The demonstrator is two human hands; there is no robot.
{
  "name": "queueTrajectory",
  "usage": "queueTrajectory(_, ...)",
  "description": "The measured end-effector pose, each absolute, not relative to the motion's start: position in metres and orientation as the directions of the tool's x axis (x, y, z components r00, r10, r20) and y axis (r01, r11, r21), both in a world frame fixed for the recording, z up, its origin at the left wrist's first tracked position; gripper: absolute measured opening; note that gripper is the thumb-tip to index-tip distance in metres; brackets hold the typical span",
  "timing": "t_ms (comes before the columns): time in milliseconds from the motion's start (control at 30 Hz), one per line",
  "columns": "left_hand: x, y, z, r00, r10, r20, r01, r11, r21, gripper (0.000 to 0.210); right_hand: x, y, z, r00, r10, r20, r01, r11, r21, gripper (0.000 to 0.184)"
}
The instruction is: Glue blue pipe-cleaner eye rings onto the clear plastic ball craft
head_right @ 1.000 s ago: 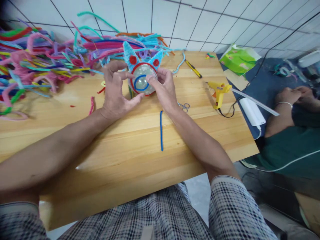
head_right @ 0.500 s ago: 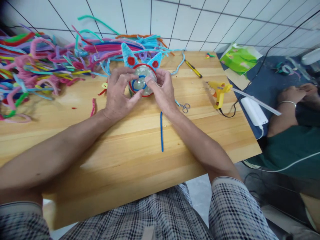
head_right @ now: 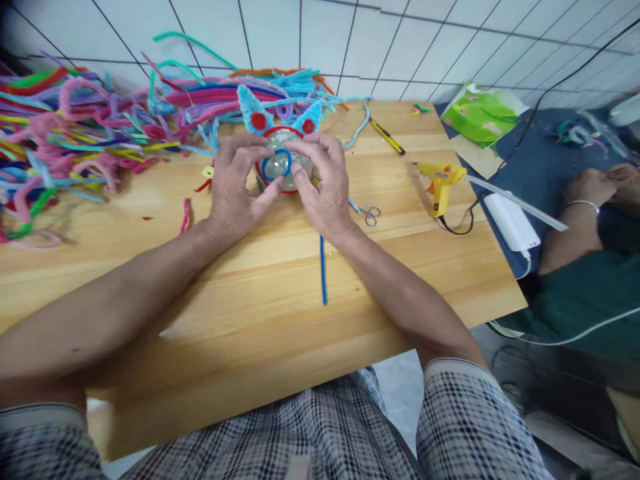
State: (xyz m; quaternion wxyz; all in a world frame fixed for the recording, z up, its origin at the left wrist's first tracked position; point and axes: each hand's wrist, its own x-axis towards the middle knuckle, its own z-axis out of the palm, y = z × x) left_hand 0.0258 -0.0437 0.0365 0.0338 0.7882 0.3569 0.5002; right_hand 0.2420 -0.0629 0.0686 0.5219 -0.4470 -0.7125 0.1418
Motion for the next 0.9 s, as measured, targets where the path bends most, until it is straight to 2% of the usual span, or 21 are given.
queueTrajectory(100, 0.026, -0.043, 0.037, 0.245, 0.654, 0.716, 0.550, -0.702, 0.452, 0.039, 0.244, -0.061, 0.066, -0.103, 0.818, 0.567, 0.527, 0.528, -0.666, 0.025)
queueTrajectory(200, 0.027, -0.046, 0.038, 0.231, 0.674, 0.702, 0.566, -0.680, 0.466, 0.035, 0.247, -0.056, 0.065, -0.147, 0.811, 0.566, 0.481, 0.558, -0.676, 0.032)
queueTrajectory(300, 0.028, -0.048, 0.039, 0.209, 0.677, 0.706, 0.566, -0.673, 0.477, 0.036, 0.251, -0.052, 0.067, -0.174, 0.827, 0.535, 0.444, 0.551, -0.707, 0.031)
queueTrajectory(400, 0.028, -0.046, 0.037, 0.224, 0.645, 0.731, 0.553, -0.702, 0.450, 0.041, 0.253, -0.052, 0.071, -0.170, 0.856, 0.488, 0.466, 0.506, -0.726, 0.027)
queueTrajectory(567, 0.024, -0.038, 0.026, 0.253, 0.647, 0.720, 0.545, -0.710, 0.446, 0.042, 0.254, -0.052, 0.070, -0.163, 0.845, 0.509, 0.474, 0.520, -0.711, 0.025)
queueTrajectory(767, 0.028, -0.042, 0.030, 0.240, 0.526, 0.816, 0.575, -0.754, 0.317, 0.039, 0.254, -0.050, 0.064, -0.164, 0.848, 0.505, 0.445, 0.520, -0.729, 0.030)
queueTrajectory(900, 0.028, -0.047, 0.036, 0.241, 0.591, 0.770, 0.563, -0.731, 0.385, 0.037, 0.254, -0.052, 0.066, -0.176, 0.848, 0.500, 0.495, 0.515, -0.700, 0.032)
